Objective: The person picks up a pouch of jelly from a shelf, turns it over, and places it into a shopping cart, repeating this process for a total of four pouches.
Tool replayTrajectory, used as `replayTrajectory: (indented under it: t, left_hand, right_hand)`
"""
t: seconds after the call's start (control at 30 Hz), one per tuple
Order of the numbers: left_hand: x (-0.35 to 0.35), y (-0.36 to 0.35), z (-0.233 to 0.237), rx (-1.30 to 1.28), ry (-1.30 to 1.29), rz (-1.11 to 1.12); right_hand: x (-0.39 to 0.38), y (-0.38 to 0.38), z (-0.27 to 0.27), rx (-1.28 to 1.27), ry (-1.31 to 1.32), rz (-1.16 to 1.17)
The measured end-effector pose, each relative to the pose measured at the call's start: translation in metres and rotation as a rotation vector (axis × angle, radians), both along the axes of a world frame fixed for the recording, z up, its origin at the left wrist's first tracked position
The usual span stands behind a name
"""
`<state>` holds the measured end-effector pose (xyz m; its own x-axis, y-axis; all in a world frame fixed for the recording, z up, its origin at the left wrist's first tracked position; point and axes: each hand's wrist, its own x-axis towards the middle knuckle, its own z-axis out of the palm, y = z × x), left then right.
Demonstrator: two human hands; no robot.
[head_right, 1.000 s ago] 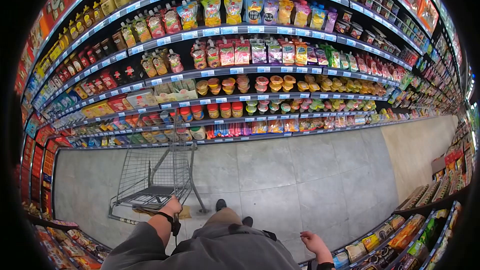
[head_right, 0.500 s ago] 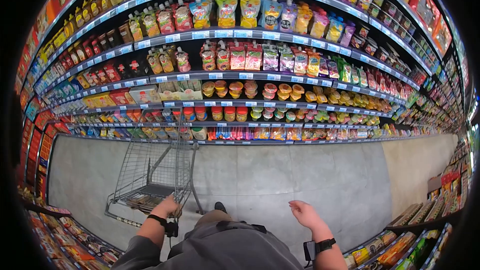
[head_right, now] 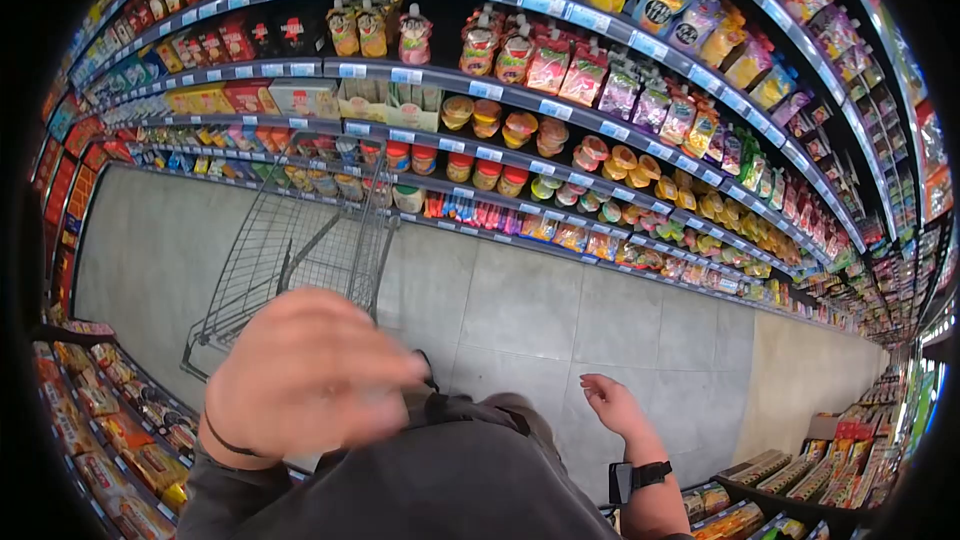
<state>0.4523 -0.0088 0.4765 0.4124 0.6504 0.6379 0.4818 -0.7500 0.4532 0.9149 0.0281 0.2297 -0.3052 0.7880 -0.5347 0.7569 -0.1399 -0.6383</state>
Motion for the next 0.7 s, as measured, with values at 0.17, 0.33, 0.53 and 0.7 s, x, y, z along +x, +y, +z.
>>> replayTrajectory:
  t: [0.17,0.33,0.53,0.7]
  left_hand:
    - [0.095,0.025,0.003,0.458,-0.419,-0.147]
    - [0.159,0.037,0.026,0.455,-0.477,0.071]
    - [0.222,0.062,0.042,0.377,-0.393,0.059]
    - [0.260,0.070,0.050,0.245,-0.269,0.044]
  right_hand:
    - [0.012,0.008,-0.010,0.009,0.087,-0.025]
    - [0.079,0.038,-0.015,-0.068,0.015,0.081]
    - [0.151,0.080,-0.011,0.061,0.046,-0.112]
    - [0.194,0.099,-0.002,0.098,0.043,-0.047]
